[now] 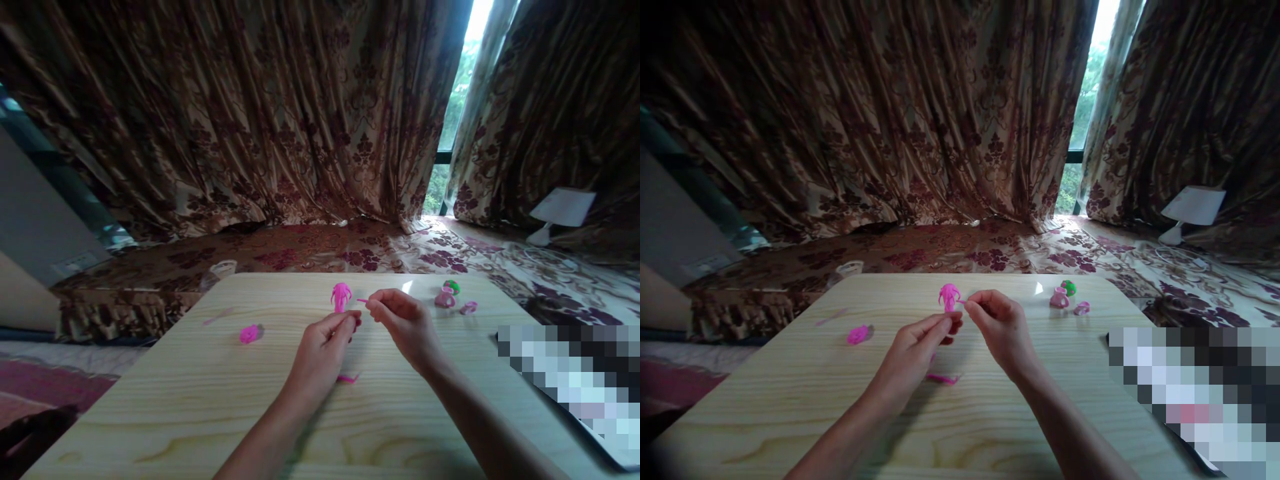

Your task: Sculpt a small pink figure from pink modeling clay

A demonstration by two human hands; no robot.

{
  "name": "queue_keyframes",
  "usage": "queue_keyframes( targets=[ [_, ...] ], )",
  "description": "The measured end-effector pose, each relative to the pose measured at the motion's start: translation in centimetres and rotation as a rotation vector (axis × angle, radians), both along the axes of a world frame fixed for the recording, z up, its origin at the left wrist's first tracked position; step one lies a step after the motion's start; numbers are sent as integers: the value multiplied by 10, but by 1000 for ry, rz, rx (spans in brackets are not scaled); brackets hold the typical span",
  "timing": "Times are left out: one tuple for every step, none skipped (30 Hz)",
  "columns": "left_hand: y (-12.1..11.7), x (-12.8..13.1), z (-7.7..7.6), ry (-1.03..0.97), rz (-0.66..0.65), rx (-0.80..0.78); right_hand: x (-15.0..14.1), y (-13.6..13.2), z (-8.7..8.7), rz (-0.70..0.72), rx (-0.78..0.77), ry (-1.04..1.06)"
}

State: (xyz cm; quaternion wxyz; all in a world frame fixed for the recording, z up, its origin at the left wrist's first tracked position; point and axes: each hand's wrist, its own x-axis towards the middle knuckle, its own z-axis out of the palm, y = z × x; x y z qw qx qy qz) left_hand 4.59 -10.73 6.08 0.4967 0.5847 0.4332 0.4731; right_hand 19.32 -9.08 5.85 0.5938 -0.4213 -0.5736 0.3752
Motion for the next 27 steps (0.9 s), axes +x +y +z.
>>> queue_keyframes(
  targets=[
    [-2,5,2,-170,-2,-93,-3,-3,1,-38,61,-33],
    [-3,11,3,-341,-10,-175,-5,-5,2,-71,128,-83],
    [-5,16,4,-498,-16,-243,-7,-7,3,-96,196,-146],
    [-6,22,4,-631,-12,-301,-7,-8,2,-114,260,-214],
    [-6,26,4,-734,4,-352,-7,-9,2,-126,317,-280],
    [-6,30,3,-811,27,-397,-7,-9,1,-132,364,-338],
    [-6,33,3,-869,48,-435,-6,-10,1,-132,399,-390],
    [-5,34,2,-912,66,-469,-4,-11,1,-126,422,-442],
    [-5,35,2,-945,78,-494,-2,-12,2,-120,438,-493],
    [-5,35,1,-967,81,-510,0,-14,4,-117,449,-539],
    [-6,35,1,-982,78,-518,2,-17,6,-118,458,-579],
    [-8,35,1,-987,73,-526,4,-22,9,-127,465,-612],
    [-12,35,1,-988,67,-536,5,-26,11,-141,473,-649],
    [-17,36,2,-990,59,-547,5,-31,13,-159,480,-692],
    [-24,37,2,-1001,48,-558,4,-37,14,-170,484,-747],
    [-31,38,3,-1022,39,-568,3,-42,14,-170,481,-813],
    [-38,39,4,-1061,29,-570,1,-47,13,-165,471,-880],
    [-46,39,5,-1100,-2,-572,-2,-53,11,-163,458,-939],
    [-52,38,6,-1131,-55,-575,-5,-58,9,-165,443,-984],
    [-58,36,7,-1142,-137,-586,-9,-63,7,-165,431,-1014],
    [-62,33,9,-1140,-220,-597,-12,-68,5,-153,429,-1037],
    [-66,29,10,-1132,-290,-605,-15,-72,5,-120,436,-1056],
    [-68,26,11,-1124,-337,-604,-17,-76,6,-69,447,-1075],
    [-69,22,12,-1120,-359,-594,-19,-78,7,-19,461,-1090],
    [-69,18,14,-1117,-372,-577,-20,-80,9,8,471,-1096],
    [-70,15,15,-1111,-387,-560,-21,-80,12,1,472,-1094],
    [-69,13,17,-1098,-411,-553,-22,-80,14,-33,465,-1086]
  ],
)
